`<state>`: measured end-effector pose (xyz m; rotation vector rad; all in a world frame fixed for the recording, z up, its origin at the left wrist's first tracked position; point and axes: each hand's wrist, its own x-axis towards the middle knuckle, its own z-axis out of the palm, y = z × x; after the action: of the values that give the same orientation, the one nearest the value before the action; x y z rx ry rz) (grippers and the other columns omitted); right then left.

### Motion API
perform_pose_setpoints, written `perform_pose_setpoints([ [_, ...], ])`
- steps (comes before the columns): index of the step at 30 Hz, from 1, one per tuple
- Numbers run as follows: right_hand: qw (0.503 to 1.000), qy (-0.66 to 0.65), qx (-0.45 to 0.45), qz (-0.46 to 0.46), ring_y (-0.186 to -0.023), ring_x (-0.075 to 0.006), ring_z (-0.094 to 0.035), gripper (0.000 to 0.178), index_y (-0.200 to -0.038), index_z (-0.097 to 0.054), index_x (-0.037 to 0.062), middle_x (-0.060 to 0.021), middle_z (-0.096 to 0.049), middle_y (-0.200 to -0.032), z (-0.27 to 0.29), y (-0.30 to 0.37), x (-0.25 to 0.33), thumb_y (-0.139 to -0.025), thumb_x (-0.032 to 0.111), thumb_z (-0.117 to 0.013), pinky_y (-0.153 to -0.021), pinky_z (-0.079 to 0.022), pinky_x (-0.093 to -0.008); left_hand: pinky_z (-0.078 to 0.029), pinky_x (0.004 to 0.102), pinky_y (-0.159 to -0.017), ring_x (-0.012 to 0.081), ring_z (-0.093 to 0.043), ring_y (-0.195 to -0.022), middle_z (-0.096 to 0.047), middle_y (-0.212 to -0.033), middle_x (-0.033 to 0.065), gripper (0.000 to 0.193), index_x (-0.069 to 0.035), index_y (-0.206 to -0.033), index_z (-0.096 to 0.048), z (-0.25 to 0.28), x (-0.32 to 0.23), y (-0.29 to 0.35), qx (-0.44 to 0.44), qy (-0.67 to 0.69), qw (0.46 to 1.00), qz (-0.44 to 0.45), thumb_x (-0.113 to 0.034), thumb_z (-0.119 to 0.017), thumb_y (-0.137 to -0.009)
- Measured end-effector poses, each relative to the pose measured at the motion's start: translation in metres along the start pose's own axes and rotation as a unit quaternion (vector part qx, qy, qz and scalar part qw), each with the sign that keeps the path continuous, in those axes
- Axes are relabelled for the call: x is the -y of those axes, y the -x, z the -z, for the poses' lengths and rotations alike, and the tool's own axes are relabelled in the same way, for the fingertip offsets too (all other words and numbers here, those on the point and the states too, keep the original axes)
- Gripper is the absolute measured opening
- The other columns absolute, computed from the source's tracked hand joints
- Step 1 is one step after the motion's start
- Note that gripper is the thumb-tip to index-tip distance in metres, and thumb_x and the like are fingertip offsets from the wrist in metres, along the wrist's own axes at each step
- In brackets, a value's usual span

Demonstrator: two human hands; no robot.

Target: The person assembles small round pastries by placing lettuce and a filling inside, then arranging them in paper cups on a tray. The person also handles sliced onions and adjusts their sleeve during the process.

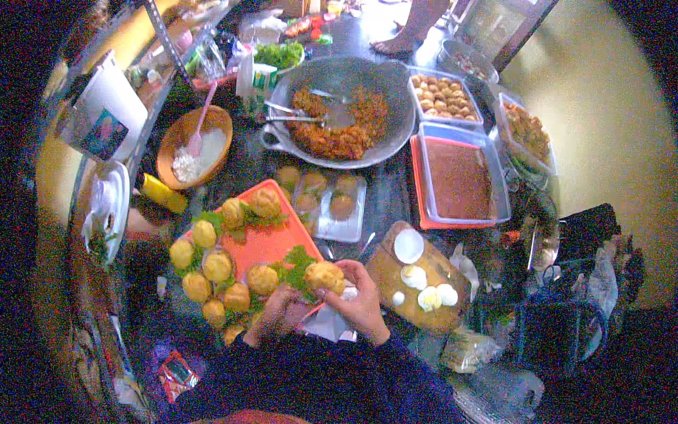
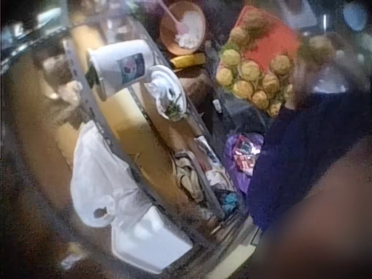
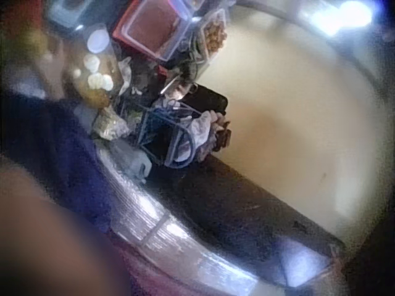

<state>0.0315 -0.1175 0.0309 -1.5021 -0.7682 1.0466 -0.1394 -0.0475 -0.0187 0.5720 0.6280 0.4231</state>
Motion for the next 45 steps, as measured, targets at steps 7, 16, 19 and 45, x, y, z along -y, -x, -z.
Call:
perform_pose_setpoints([
  [7,0.996,0.047,0.046,0.053,-0.106,-0.0175,-0.062,0.057,-0.120,-0.052,0.0027,-0.0092,-0.064,-0.112,0.006,-0.008,-0.005,-0.074,0.020,-0.082,-0.093,-0.049,-0.0333,-0.028,0.0445,-0.115,0.0306,-0.044,-0.131,-0.046,-0.141,0.0179,0.053,0.004,-0.138,-0.041,-0.013,-0.010,-0.009,0.055,0.143,0.988,-0.008,-0.028,-0.031,-0.097],
  [16,0.990,0.088,0.082,0.076,-0.106,-0.0181,-0.063,0.056,-0.122,-0.052,0.0049,-0.0095,-0.067,-0.109,0.015,-0.013,0.001,-0.076,0.020,-0.080,-0.092,-0.049,-0.0336,-0.026,0.0445,-0.116,0.0288,-0.041,-0.133,-0.045,-0.143,0.0176,0.053,0.005,-0.138,-0.038,-0.002,0.000,-0.014,0.074,0.178,0.981,-0.033,-0.025,-0.031,-0.096],
  [19,0.990,0.082,0.091,0.067,-0.105,-0.0185,-0.063,0.055,-0.122,-0.053,0.0051,-0.0099,-0.067,-0.108,0.017,-0.013,0.004,-0.076,0.021,-0.080,-0.093,-0.050,-0.0348,-0.027,0.0443,-0.115,0.0291,-0.042,-0.132,-0.046,-0.142,0.0174,0.052,0.004,-0.138,-0.039,0.004,0.004,-0.017,0.129,0.265,0.954,-0.047,-0.027,-0.031,-0.097],
  [45,0.979,0.146,0.106,0.097,-0.102,-0.0189,-0.066,0.049,-0.121,-0.057,0.0042,-0.0120,-0.069,-0.106,0.014,-0.014,0.026,-0.080,0.025,-0.076,-0.094,-0.049,-0.0357,-0.029,0.0452,-0.114,0.0277,-0.044,-0.131,-0.048,-0.139,0.0156,0.047,-0.001,-0.138,-0.042,-0.008,-0.007,-0.012,0.134,0.226,0.963,-0.064,-0.029,-0.034,-0.100],
])
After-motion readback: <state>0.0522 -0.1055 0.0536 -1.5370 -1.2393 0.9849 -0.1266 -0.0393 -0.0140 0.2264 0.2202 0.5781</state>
